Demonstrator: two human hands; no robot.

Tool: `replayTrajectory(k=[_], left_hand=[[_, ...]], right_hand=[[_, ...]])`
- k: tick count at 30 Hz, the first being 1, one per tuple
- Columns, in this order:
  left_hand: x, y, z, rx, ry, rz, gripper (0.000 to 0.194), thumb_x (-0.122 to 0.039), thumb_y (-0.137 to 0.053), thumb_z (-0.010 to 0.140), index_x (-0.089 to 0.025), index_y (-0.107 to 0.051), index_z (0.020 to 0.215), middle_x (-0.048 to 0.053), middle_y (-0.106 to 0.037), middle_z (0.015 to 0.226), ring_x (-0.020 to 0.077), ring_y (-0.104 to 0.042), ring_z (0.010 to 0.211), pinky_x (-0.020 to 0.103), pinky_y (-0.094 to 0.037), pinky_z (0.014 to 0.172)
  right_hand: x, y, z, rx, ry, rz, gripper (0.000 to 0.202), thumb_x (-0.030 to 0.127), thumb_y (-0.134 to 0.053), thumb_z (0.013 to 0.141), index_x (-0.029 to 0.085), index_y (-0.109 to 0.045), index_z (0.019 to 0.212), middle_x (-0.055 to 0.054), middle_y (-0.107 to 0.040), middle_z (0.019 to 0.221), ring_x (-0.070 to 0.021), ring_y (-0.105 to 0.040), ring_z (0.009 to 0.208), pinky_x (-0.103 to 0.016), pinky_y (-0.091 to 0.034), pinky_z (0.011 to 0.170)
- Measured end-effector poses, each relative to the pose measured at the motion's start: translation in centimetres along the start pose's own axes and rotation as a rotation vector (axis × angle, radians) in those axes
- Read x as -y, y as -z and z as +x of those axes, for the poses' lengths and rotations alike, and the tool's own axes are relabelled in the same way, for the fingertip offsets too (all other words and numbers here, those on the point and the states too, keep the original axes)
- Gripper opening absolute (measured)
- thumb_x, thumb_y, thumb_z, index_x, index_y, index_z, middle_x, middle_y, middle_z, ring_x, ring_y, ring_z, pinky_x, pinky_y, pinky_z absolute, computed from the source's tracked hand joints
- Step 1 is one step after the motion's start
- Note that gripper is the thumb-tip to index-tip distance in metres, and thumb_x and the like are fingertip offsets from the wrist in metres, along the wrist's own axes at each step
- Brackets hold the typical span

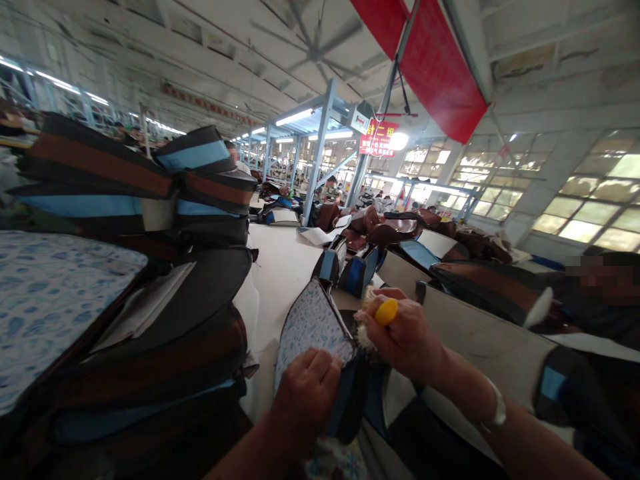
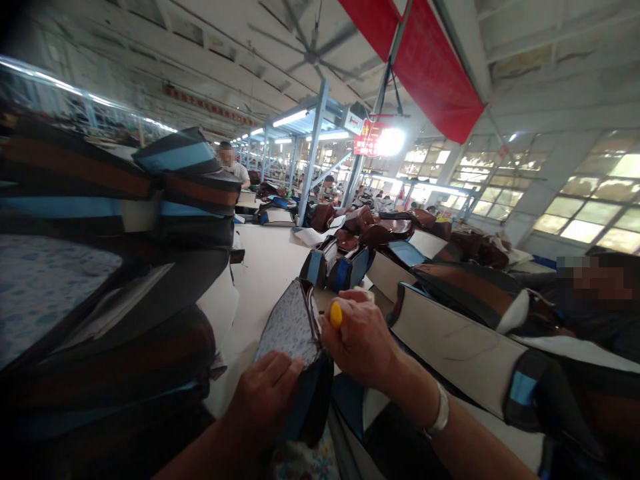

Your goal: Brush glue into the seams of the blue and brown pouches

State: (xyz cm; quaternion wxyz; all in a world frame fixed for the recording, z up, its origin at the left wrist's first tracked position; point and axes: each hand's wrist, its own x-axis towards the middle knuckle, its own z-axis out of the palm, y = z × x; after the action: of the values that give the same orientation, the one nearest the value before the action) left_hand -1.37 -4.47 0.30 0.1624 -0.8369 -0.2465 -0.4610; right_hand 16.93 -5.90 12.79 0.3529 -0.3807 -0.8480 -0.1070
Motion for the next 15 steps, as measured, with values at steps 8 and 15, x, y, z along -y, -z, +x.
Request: replayTrajectory(k=[8,15], left_hand=[[-0.2,0.0,0.0,0.07,-0.052,0.041,0.016,-0.01,-0.046,0.092,-0.012,-0.061,0.096,0.005,-0.061,0.075,0.0175,-0.056,0.065,0.032,-0.05,0.06],[1.5,0.9,-0.3,0.045,-0.073,-0.025,0.015,-0.011,-0.047,0.092,-0.012,-0.06,0.101,0.006,-0.065,0.079,0.0181,-0.06,0.069,0.033,-0.053,0.066]], right_hand=[[0.9,-0.5,0.7,0.102,0.005,-0.079,0.019,0.023,-0.051,0.092,0.023,-0.049,0.074,0.002,-0.056,0.061,-0.0153,-0.054,0.057,-0.042,-0.045,0.091],[-0.5,-0.6,0.8,-0.004,-0.144,0.049,0.02,0.029,-0.055,0.091,0.022,-0.055,0.072,0.001,-0.058,0.064,-0.0157,-0.054,0.059,-0.036,-0.048,0.082]])
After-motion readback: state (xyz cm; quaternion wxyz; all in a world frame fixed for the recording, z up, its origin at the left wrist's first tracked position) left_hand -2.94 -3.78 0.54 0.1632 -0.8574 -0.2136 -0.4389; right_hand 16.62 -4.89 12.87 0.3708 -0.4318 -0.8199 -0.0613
